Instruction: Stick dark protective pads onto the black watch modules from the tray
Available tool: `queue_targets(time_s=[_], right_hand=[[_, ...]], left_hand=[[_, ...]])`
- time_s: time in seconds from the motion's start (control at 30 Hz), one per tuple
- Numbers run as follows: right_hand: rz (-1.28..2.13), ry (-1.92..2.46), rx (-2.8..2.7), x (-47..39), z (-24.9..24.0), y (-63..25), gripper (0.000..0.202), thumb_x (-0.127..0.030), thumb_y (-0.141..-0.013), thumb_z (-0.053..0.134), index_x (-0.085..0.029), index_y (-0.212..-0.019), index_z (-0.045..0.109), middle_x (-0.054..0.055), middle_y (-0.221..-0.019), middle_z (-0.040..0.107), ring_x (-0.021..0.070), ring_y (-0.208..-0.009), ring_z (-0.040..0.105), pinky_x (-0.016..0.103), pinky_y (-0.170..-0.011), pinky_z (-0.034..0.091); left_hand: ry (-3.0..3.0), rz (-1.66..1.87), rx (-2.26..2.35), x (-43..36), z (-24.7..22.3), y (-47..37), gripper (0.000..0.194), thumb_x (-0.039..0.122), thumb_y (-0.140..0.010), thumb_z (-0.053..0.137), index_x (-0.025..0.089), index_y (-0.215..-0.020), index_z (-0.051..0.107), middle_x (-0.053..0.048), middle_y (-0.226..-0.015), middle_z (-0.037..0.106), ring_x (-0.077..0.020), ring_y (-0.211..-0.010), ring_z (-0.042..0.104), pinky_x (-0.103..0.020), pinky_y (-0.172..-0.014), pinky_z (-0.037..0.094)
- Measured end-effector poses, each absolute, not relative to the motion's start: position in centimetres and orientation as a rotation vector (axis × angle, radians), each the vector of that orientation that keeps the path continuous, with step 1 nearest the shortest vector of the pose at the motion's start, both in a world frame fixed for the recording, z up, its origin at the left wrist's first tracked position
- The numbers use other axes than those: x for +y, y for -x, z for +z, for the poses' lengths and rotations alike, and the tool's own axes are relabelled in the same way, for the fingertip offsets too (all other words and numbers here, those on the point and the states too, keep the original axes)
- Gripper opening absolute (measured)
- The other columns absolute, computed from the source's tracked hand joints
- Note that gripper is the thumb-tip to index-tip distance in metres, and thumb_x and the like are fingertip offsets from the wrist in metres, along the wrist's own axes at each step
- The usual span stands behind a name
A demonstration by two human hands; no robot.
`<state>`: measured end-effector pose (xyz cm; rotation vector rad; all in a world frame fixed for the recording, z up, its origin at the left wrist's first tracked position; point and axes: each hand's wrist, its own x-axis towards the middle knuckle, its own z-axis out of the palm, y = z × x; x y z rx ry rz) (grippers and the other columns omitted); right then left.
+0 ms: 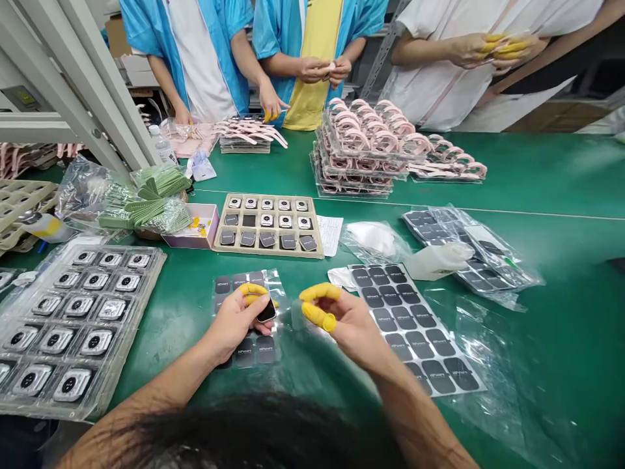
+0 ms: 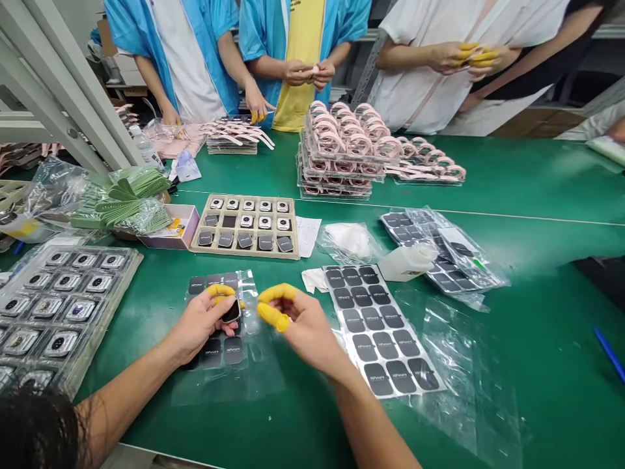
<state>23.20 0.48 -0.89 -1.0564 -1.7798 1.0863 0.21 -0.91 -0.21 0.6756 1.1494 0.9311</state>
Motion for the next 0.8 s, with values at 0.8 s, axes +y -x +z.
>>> queue_targets(time_s=[0.8], right_hand=[[0.447,1.053,-2.015,1.6,-3.5,-17.5,0.019,-0.028,-0.106,0.064,-0.026,-0.100,0.082,0.004,-0.088,0.072,0.0209,-0.081,0.069,0.034,-0.069,0.056]], left_hand=[[-0.931,0.927,1.152,0.1,-2.6,0.9,0.058,0.006,-0.057,0.093,0.019,-0.110,0.073,-0.005,-0.096,0.083,-0.0217,-0.085,0.080,-0.032,-0.080,0.062]])
